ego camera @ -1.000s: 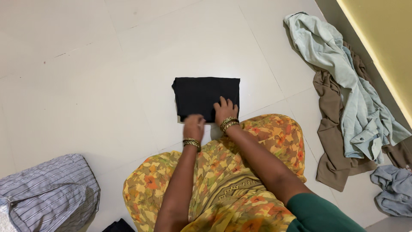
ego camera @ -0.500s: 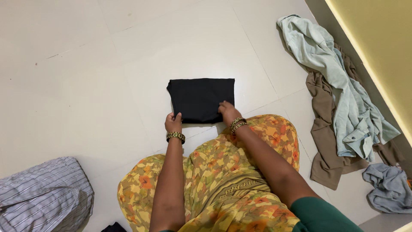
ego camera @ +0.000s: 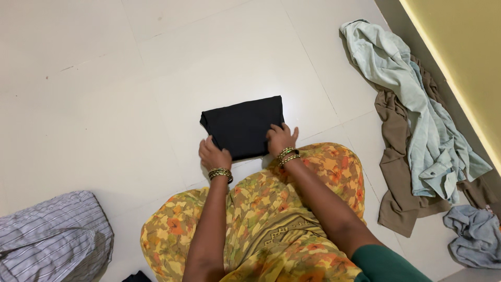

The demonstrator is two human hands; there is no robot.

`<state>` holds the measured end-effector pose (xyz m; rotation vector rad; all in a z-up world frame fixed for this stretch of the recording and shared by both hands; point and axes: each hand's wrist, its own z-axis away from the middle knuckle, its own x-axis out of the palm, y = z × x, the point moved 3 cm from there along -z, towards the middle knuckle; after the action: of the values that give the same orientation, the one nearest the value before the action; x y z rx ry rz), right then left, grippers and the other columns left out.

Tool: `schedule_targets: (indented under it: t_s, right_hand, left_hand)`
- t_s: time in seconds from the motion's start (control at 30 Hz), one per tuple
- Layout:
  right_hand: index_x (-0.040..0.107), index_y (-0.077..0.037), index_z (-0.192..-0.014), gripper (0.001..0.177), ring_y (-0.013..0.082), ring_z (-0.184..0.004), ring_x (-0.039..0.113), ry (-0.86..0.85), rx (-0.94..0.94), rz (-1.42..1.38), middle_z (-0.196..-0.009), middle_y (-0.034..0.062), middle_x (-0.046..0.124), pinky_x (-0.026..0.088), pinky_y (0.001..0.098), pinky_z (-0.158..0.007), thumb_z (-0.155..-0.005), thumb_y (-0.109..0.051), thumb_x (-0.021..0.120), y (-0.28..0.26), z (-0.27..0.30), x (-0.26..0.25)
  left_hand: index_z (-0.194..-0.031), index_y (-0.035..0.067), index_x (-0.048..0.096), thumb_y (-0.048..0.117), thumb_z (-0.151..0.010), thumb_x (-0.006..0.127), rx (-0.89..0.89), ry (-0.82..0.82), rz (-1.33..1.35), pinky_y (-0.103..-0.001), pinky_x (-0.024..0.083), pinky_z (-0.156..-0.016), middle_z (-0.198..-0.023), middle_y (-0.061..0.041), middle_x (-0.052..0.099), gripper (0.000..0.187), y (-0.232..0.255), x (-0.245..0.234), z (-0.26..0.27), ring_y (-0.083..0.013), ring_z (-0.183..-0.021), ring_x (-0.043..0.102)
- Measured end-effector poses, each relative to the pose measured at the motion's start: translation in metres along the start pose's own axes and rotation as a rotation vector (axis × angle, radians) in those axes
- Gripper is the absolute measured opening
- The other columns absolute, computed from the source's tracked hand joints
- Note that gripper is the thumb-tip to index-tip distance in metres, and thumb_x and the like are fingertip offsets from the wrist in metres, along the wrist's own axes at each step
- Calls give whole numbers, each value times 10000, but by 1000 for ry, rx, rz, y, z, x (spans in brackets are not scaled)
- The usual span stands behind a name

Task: The person folds black trousers by hand while sitting on the floor, smoothing the fabric and placing the folded item into a laundry basket with other garments.

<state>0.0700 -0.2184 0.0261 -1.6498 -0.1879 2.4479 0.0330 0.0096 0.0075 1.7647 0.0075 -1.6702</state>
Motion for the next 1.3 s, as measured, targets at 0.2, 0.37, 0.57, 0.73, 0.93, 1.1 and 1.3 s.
schedule_targets:
  t_s: [0.2,0.37,0.57,0.73,0.93,1.1,1.3]
  right_hand:
    - [686,-200,-1314,696,464,-1424,338,432,-489,121,-1553,216,402,205,668,-1140,-627,-135,601,-24,-10,74]
    - [620,-237,-1368,379,291,-1576,317,21,-322,62,-1667,73,413,234,531,-1270,-1002,-205,529,-23,-30,98]
    - [455,-163,-1549,596,358,-1518,188,94,-537,-281,-1629,126,322,93,587,-1196,-1036,-466,449,-73,-44,84]
    - [434,-226,-1536,666,301,-1556,194,189,-359,29,-1657,60,322,95,575,-1228,-982,-595,416,-72,-88,51]
    - [371,-240,-1560,689,301,-1551,150,105,-97,156,-1657,35,278,65,625,-1211,-990,-627,358,-55,-131,16]
    - [354,-227,-1567,671,348,-1539,98,143,135,85,-1679,85,205,40,654,-1185,-1011,-602,339,-19,-144,5]
    - [402,-253,-1557,631,382,-1545,115,301,-158,138,-1682,86,227,66,670,-1191,-985,-518,434,-38,-70,53]
  left_hand:
    - [-1492,126,466,300,-914,695,540,-136,-160,-539,234,-1212,-1651,-177,267,646,60,14,7,-351,-1542,190]
    - [-1568,223,335,554,-988,513,526,-256,-409,-597,155,-1216,-1678,-103,150,691,70,43,-49,-341,-1544,100]
    - [-1608,396,254,542,-923,500,429,-181,-584,-672,170,-1132,-1720,19,95,743,33,62,-71,-364,-1540,50]
    - [-1592,336,304,547,-930,533,394,-247,-578,-661,176,-1153,-1709,-13,129,732,33,64,-68,-369,-1542,84]
    - [-1570,284,361,624,-947,483,347,-227,-476,-671,184,-1165,-1690,-41,175,720,44,55,-64,-382,-1542,122]
    - [-1569,264,362,630,-954,468,308,-212,-459,-667,187,-1164,-1684,-61,176,724,43,55,-63,-380,-1537,130]
    - [-1572,244,356,589,-974,458,267,-203,-495,-682,164,-1161,-1686,-65,178,698,47,57,-62,-374,-1535,127]
